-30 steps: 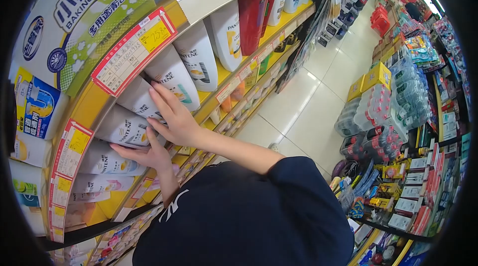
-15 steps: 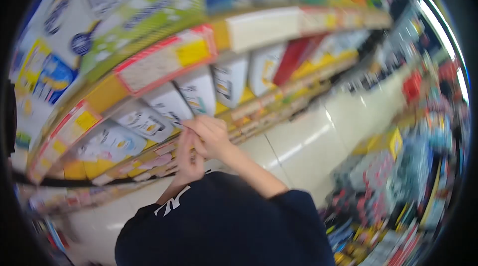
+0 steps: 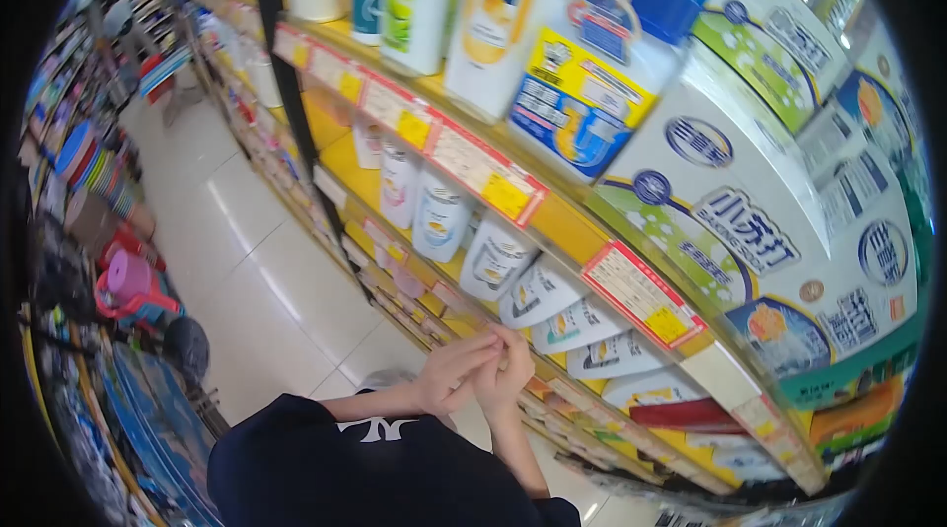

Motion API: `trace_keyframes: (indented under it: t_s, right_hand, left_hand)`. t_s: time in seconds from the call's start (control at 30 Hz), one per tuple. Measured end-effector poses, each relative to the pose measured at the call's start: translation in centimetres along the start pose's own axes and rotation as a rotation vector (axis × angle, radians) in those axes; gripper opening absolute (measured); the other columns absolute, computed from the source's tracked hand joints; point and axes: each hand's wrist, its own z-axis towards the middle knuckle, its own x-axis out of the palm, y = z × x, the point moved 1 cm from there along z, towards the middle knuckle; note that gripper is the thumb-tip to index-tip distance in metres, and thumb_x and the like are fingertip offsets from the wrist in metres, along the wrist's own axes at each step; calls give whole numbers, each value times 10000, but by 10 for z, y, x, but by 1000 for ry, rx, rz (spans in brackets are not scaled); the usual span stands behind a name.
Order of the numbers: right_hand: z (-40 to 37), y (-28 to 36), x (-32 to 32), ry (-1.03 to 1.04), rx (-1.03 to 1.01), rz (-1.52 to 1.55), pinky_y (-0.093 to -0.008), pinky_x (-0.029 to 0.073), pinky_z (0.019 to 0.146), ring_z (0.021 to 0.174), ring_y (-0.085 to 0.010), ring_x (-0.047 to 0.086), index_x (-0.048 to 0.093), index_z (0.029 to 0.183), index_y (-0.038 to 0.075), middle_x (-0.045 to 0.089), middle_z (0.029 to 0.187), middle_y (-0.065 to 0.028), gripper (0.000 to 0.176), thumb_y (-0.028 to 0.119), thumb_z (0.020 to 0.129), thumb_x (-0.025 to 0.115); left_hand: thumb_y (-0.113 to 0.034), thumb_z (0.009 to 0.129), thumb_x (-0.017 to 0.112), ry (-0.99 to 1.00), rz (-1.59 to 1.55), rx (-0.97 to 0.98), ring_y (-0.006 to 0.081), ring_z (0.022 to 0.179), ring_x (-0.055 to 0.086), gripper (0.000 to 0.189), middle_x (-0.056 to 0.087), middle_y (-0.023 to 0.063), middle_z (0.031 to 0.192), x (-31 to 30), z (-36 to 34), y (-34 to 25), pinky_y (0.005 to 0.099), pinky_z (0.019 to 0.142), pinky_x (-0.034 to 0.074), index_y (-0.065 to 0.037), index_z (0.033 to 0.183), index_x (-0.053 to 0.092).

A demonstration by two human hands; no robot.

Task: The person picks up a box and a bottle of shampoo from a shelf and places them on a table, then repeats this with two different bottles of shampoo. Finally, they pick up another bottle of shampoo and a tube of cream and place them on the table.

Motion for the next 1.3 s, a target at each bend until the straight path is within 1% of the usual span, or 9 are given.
trace_keyframes:
  t_s: [0.1,0.23,0.37,0.6,0.7,0.73,1.03,1.17,1.3]
  right_hand:
    - [-11,-6,27,103,-35,168,-228,418,603,657,-132,515,531,882,-24,523,758,-95,138,30,794,440]
    - [-21,15,76,298,29,301,-281,438,605,632,-232,547,539,875,-7,555,740,-134,180,27,717,460]
    - [-36,34,138,460,-89,360,-228,425,597,658,-124,525,529,896,-17,537,764,-81,141,-8,786,441]
    - [-60,106,275,619,-54,497,-216,415,618,682,-113,514,510,933,-13,525,772,-76,170,-13,787,422]
    - [-76,135,344,757,-29,552,-224,421,630,698,-119,522,489,965,-13,527,775,-78,189,0,786,430]
    - [-78,150,362,762,-10,588,-281,447,620,709,-207,573,515,934,27,549,794,-119,214,-17,733,454]
    - [-107,179,478,1152,-210,467,-272,455,575,620,-186,578,519,929,38,563,684,-91,202,46,734,470]
    - [-115,175,532,1415,-131,417,-277,450,622,704,-201,584,547,908,34,585,777,-103,190,61,730,487]
    - [-114,193,618,1493,-236,428,-287,452,624,710,-211,585,554,908,46,591,780,-109,195,68,726,486]
  left_hand:
    - [41,684,490,-77,98,-139,307,1043,473,415,439,174,1178,-14,-19,-7,344,841,407,12,1097,466]
    - [55,693,494,-177,255,-260,313,1064,455,424,422,179,1193,-60,-41,-16,342,858,396,5,1112,455]
    - [56,700,506,-279,375,-369,312,1085,438,433,415,181,1200,-115,-61,-28,340,876,379,0,1125,447]
    - [51,687,512,-446,464,-437,313,1090,433,450,420,193,1192,-247,-104,-15,335,886,364,2,1128,443]
    - [46,674,514,-445,542,-451,331,1102,420,466,418,214,1188,-318,-123,-12,346,897,347,8,1131,433]
    - [42,671,519,-455,571,-447,330,1102,419,469,418,213,1187,-340,-130,-12,348,893,349,8,1131,433]
    - [-35,732,532,-677,545,-725,315,1096,425,408,428,194,1187,-428,-181,-7,337,877,367,-11,1129,443]
    - [-66,749,534,-625,582,-844,313,1101,421,397,423,190,1194,-472,-194,1,325,881,364,-21,1133,443]
    - [-71,760,526,-788,580,-915,276,1093,438,393,429,166,1200,-531,-203,36,323,872,364,-26,1140,440]
